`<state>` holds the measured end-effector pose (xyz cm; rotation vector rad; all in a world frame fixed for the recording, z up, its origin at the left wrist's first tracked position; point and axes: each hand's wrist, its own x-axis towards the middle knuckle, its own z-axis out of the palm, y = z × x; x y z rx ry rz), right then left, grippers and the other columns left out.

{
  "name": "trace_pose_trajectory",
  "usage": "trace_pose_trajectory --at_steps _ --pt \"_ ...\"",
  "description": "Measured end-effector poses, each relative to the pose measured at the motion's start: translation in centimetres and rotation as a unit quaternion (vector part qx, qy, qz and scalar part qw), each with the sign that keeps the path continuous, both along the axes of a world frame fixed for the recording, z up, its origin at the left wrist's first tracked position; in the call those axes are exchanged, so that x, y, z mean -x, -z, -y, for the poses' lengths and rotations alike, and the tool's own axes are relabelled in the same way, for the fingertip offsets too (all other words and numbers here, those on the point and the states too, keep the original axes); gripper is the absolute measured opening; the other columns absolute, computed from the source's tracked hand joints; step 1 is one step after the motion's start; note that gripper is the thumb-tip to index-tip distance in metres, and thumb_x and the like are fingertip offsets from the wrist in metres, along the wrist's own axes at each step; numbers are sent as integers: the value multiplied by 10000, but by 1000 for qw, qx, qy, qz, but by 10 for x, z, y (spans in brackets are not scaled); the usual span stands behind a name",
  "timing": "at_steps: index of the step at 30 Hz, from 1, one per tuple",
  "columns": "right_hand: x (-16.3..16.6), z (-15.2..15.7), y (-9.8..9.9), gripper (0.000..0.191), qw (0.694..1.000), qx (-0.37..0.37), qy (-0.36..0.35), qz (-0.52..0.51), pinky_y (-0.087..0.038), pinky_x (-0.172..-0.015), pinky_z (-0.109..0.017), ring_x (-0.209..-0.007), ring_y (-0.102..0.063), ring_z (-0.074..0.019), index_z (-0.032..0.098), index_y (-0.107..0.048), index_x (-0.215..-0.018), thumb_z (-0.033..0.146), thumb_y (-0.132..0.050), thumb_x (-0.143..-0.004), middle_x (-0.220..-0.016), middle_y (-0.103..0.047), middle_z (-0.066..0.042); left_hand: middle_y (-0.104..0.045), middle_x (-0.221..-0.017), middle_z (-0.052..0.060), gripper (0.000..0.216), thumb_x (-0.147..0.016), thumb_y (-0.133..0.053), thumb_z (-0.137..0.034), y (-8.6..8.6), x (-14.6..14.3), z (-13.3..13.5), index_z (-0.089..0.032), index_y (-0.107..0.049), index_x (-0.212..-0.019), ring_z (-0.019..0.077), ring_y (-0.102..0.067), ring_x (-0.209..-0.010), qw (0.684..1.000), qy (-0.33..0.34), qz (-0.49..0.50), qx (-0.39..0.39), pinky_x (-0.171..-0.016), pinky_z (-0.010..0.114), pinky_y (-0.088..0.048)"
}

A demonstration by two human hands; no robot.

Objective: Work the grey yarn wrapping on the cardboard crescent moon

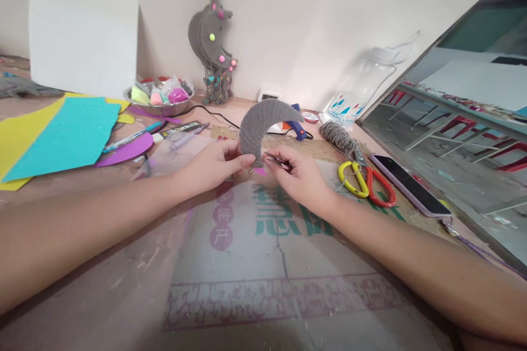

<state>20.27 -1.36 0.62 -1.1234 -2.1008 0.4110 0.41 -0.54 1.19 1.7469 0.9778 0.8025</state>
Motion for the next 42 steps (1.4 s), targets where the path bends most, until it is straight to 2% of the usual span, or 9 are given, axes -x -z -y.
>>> trace_pose_trajectory --at_steps 3,5,9,12,16,25,42 --pt "-7 -2 -4 194 999 -32 28 7 -358 -553 -234 -579 -455 -106 155 -619 -890 313 -507 -884 -678 -552 10 -461 -616 -39 291 -858 -538 -433 4 1 -1 -165 -514 -745 70 -381 -481 997 9 57 49 -446 207 -274" --pt "-13 -4 -6 261 996 -79 13 35 -398 -612 -257 -664 -507 -134 149 -599 -1009 365 -524 -883 -807 -608 -30 -449 -618 -39 289 -854 -547 -444 8 2 -3 -176 -502 -755 72 -373 -481 992 21 103 74 -443 207 -265" --pt "-22 -7 -5 294 978 -172 -24 119 -436 -753 -306 -852 -570 -182 168 -552 -1175 312 -464 -933 -1006 -636 -82 -449 -625 -30 278 -860 -547 -436 11 1 -4 -179 -502 -763 84 -392 -522 987 16 132 93 -465 215 -270" --pt "-23 -7 -4 268 962 -219 -43 160 -441 -781 -312 -890 -580 -190 169 -578 -1155 287 -473 -938 -969 -651 -77 -460 -622 -24 283 -866 -541 -417 10 0 -4 -169 -493 -738 88 -401 -542 988 -4 125 87 -483 223 -270" --pt "-21 -5 -6 246 941 -267 -55 200 -441 -730 -309 -803 -571 -185 144 -614 -1101 257 -466 -941 -857 -651 -69 -470 -621 -23 295 -860 -549 -411 8 -1 -2 -163 -479 -716 88 -412 -556 988 -16 127 88 -510 227 -280" --pt "-21 -5 -6 256 932 -281 -48 225 -426 -691 -309 -755 -549 -181 130 -623 -1086 265 -461 -942 -811 -640 -66 -501 -642 -12 294 -856 -548 -405 6 0 -2 -156 -487 -712 99 -442 -594 989 -34 119 85 -549 239 -300" --pt "-21 -5 -5 270 921 -289 -43 257 -400 -681 -306 -731 -520 -175 132 -636 -1073 284 -454 -945 -830 -646 -68 -472 -607 -27 294 -831 -577 -420 6 -1 -1 -167 -491 -708 96 -423 -557 983 -20 141 112 -517 237 -272"
